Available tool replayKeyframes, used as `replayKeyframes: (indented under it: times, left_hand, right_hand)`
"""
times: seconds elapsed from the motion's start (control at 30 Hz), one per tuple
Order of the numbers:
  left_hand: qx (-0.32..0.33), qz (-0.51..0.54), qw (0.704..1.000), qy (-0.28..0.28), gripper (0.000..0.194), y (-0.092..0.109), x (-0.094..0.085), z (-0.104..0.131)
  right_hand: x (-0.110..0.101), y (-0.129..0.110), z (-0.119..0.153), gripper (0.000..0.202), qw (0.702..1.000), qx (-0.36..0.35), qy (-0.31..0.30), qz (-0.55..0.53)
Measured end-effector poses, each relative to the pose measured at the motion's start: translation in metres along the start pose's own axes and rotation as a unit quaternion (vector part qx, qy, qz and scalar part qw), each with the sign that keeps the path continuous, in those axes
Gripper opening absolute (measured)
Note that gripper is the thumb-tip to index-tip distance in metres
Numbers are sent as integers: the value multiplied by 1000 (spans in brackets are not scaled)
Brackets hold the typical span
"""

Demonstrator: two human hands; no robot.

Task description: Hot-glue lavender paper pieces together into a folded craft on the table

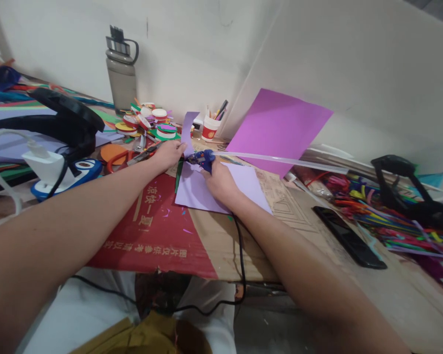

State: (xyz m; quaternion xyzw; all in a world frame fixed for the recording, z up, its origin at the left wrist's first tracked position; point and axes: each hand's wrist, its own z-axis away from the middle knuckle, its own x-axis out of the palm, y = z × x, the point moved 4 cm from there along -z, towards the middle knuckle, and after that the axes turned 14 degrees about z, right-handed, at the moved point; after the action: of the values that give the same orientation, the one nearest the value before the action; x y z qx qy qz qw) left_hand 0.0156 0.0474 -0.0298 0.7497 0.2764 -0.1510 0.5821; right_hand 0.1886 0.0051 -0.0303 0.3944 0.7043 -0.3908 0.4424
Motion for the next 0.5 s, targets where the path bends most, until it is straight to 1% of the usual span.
replayKeyframes:
  times: [0.2,0.3,0.5]
  left_hand:
    - [1,40,999,1,36,-3,2,-2]
    - [7,58,998,-3,35,-4,2,-4]
    - [16,14,1000,0,37,-2,1,-4]
  right_hand:
    - [-5,1,4,37,1000,-11,-17,-9]
    - [-8,3,8,40,1000,-8,-25,-16]
    - [-6,3,6,40,1000,0,-14,-15]
